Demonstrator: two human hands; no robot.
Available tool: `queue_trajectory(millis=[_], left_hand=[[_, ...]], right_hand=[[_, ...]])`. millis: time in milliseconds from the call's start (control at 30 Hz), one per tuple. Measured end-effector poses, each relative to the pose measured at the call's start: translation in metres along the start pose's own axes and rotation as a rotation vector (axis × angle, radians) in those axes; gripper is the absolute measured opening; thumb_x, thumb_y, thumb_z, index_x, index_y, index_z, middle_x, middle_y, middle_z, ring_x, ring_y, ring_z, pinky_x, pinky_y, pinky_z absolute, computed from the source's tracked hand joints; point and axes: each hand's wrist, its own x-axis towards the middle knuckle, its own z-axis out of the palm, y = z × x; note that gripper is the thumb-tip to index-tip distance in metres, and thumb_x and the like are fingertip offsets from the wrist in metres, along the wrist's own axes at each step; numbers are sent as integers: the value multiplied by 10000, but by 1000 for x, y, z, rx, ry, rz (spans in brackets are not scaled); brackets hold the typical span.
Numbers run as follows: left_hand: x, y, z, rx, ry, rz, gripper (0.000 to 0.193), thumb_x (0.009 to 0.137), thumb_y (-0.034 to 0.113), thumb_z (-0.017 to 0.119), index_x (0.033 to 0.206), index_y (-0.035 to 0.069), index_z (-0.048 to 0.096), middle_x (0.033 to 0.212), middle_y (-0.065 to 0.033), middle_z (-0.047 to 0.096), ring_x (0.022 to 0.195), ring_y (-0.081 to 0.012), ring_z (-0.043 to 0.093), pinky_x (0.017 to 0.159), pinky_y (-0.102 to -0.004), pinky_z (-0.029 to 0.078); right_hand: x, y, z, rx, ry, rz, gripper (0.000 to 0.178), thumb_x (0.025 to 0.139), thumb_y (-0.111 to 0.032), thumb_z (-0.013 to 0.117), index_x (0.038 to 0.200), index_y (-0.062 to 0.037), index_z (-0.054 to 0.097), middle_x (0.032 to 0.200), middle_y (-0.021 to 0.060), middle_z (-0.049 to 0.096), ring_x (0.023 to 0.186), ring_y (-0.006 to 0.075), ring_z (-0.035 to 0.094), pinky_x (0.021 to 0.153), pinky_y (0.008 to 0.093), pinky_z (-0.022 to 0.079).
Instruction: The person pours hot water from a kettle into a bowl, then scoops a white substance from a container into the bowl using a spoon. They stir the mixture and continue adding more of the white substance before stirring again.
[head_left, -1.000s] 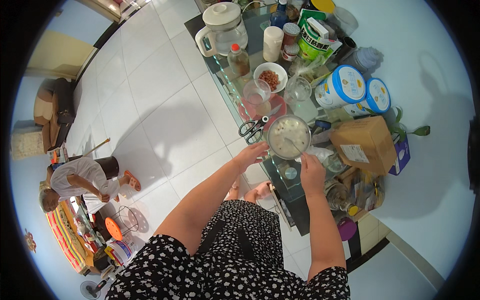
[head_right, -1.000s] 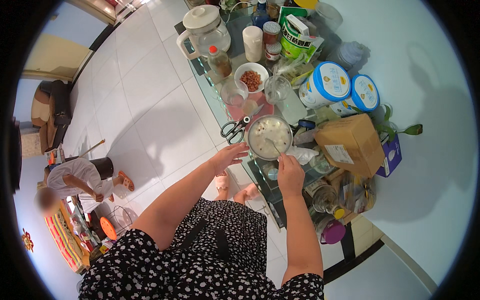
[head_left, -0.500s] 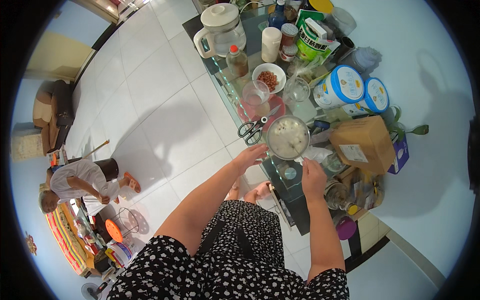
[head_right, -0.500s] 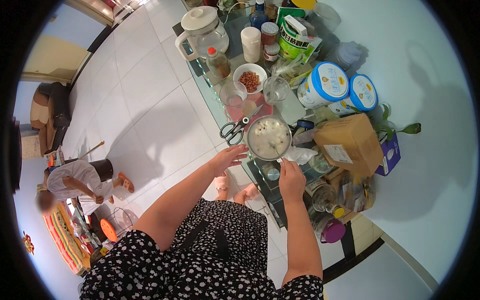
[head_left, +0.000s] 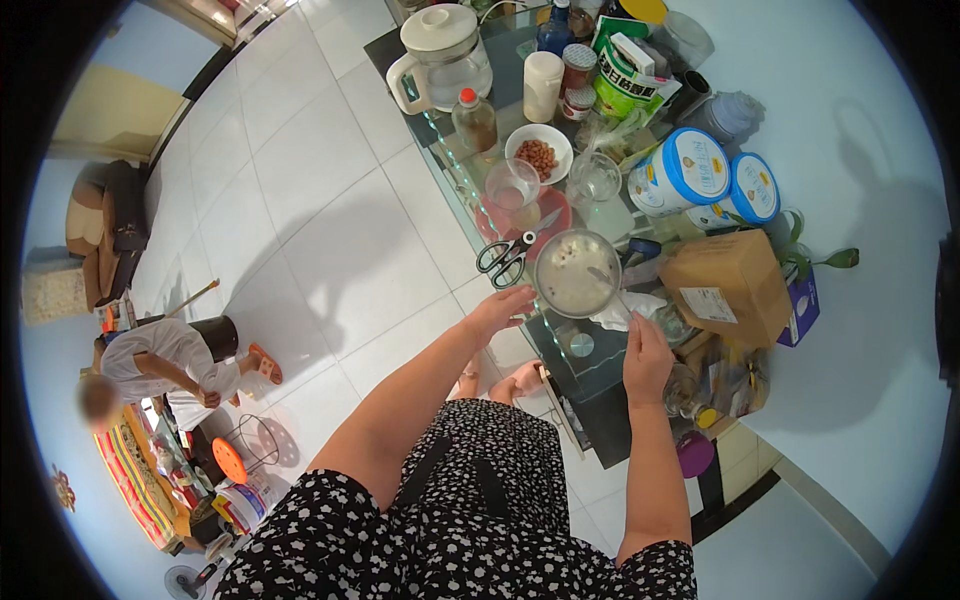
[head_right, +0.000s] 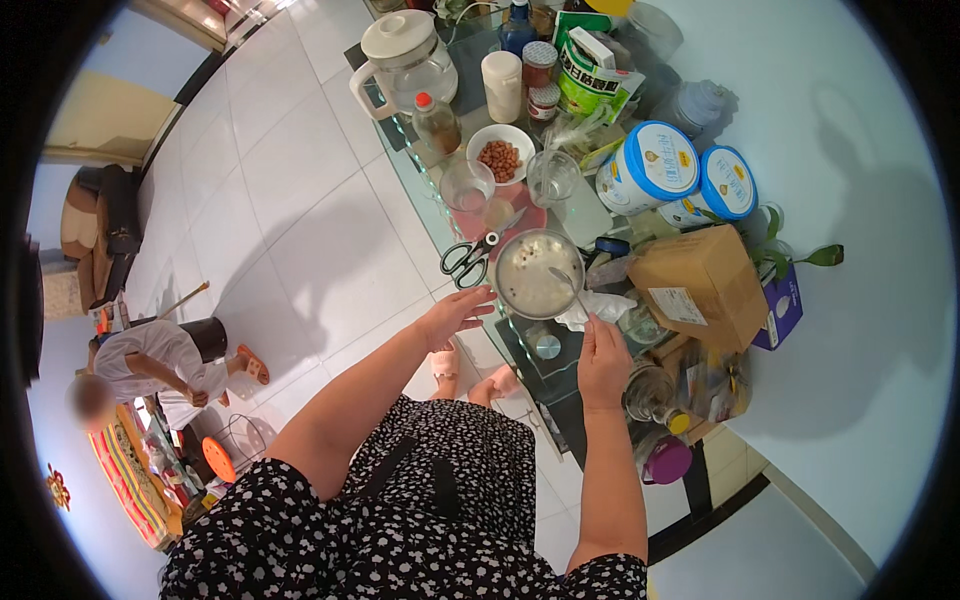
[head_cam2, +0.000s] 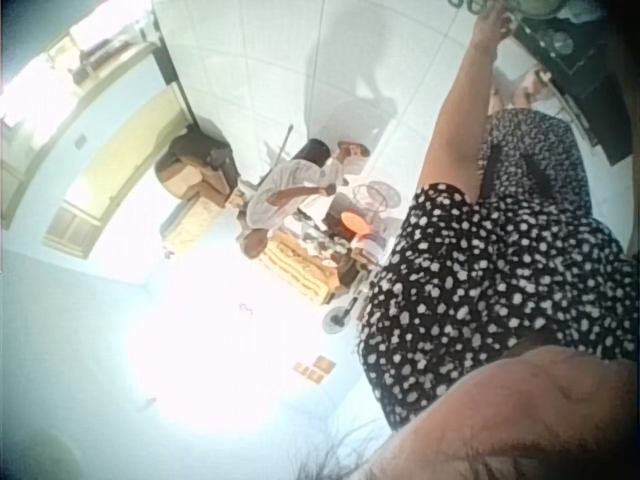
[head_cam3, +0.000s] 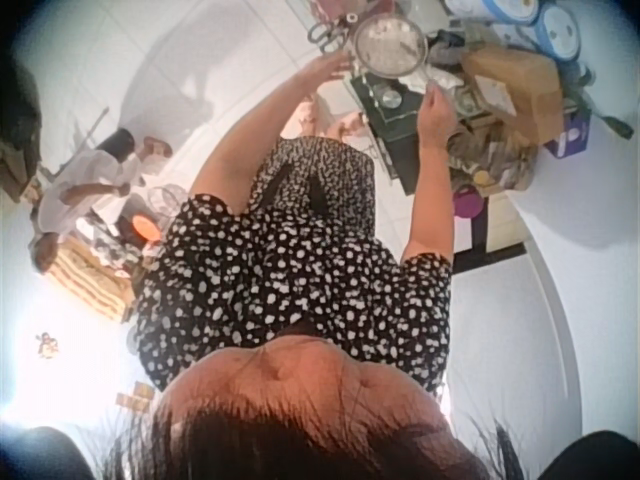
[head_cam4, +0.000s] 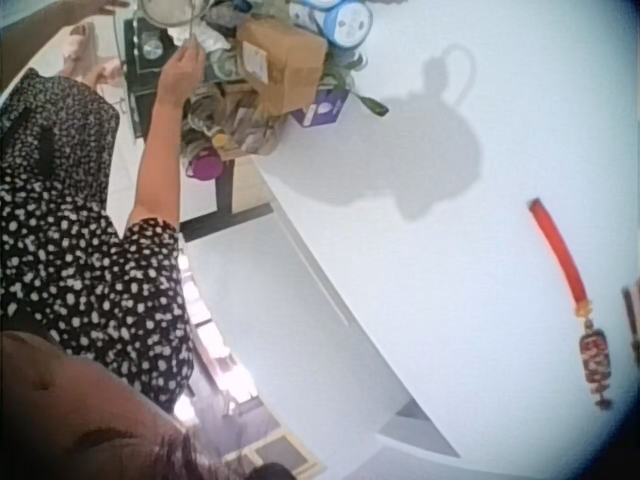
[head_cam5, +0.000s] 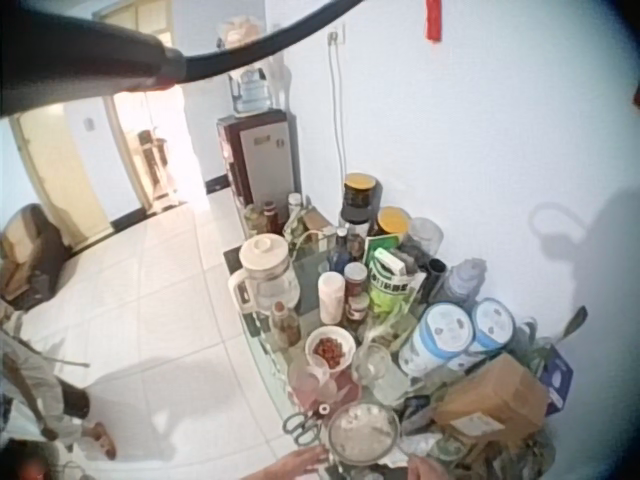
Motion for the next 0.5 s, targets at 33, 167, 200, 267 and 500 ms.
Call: queue_trajectory(millis=[33,167,200,267,500], left_hand=[[1,-1,0,-8,-2,0,652,931,483,462,1411,69,311,1410,-47,406,1306,-201,370,1077,-361,299],[3,-2,1,-8,-12,-8,648,933,479,460,1417,77,304,1408,-43,408,1305,-199,372,1074,-357,303],[2,0,1,0,-15,-13,647,934,478,459,1418,79,302,1408,-43,409,1304,-199,372,1072,-357,305],[-1,1,1,-7,-12,-1,648,934,479,457,1419,79,299,1407,-42,409,1303,-199,373,1069,-358,309],[5,-5,1,-15,-22,15,650,939,475,451,1418,63,297,1412,-52,403,1297,-200,380,1055,-354,325]], right_hand=[[-1,4,2,-24,-36,0,176,902,-136,558,997,-12,639,904,113,639,791,307,613,683,369,496],[-5,11,5,-46,-69,21,171,904,-137,555,974,-6,638,897,119,638,793,311,611,682,370,494],[-5,9,3,-33,-49,31,169,903,-139,556,968,-5,637,895,120,637,793,311,611,682,371,493],[-4,9,1,-17,-25,66,176,904,-146,553,962,-1,635,898,127,635,793,322,607,681,379,491],[-24,38,39,570,-111,739,252,949,-178,497,970,47,609,865,106,640,739,206,627,685,313,526]])
